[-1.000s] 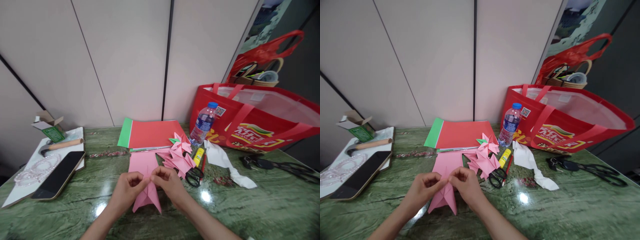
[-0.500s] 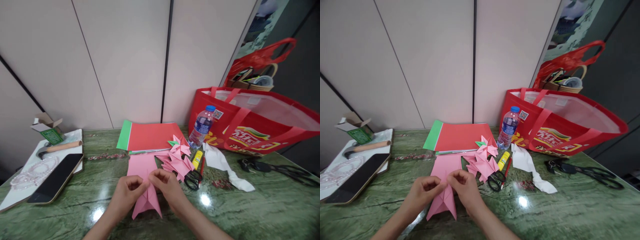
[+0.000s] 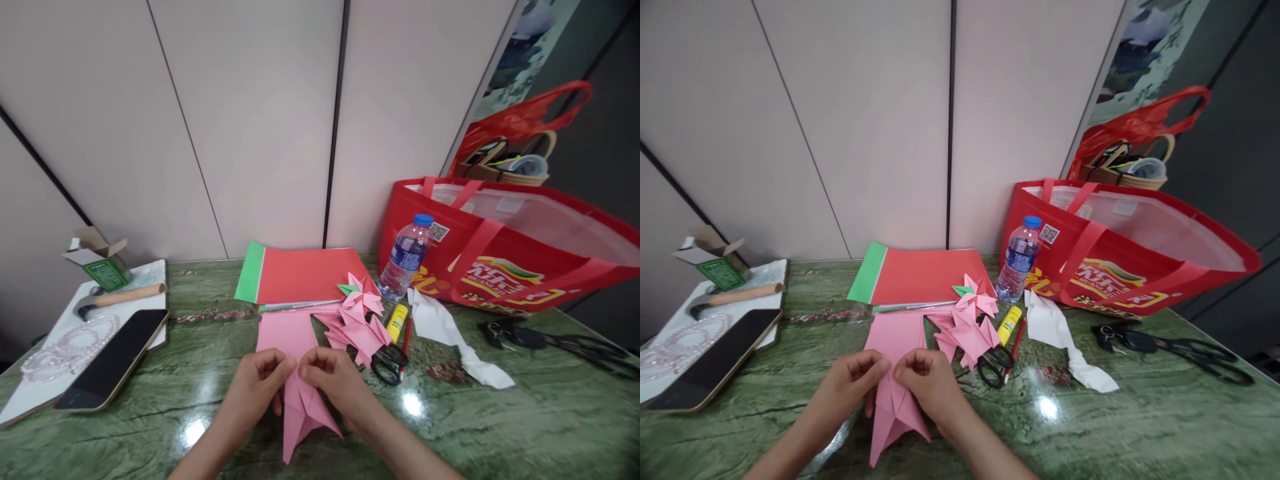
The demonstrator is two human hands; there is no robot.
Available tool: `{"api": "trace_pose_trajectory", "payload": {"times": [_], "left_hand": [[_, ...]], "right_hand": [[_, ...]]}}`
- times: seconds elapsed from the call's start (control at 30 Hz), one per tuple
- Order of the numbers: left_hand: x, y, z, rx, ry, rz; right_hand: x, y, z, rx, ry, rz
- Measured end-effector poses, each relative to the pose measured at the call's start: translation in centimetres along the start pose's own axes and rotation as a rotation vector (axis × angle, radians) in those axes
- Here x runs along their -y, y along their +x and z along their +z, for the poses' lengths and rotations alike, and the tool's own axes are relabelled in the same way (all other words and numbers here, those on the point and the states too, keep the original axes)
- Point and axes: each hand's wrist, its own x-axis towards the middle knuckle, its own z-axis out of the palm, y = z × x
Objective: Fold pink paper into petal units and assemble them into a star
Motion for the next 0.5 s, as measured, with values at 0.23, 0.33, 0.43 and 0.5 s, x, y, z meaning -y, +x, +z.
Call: {"api": "trace_pose_trajectory", "payload": {"times": [0.23, 0.33, 0.43, 0.5], "left_hand": [[0.08, -0.16, 0.42, -0.1, 0.017, -0.018], [0.25, -0.19, 0.58, -0.104, 0.006, -0.053], [0.23, -0.21, 0.56, -0.107, -0.028, -0.071], [0.15, -0.14, 0.36, -0.126, -0.043, -0.057]], "right_hand": [[-0.36, 0.08, 0.14, -0.017, -0.089, 0.091], [-0.38, 0.14, 0.16, -0.024, -0.095, 0.114], [-0.3, 0.13, 0.25, -0.02, -0.062, 0.135], [-0.22, 0.13, 0.31, -0.019, -0.044, 0.139]]}}
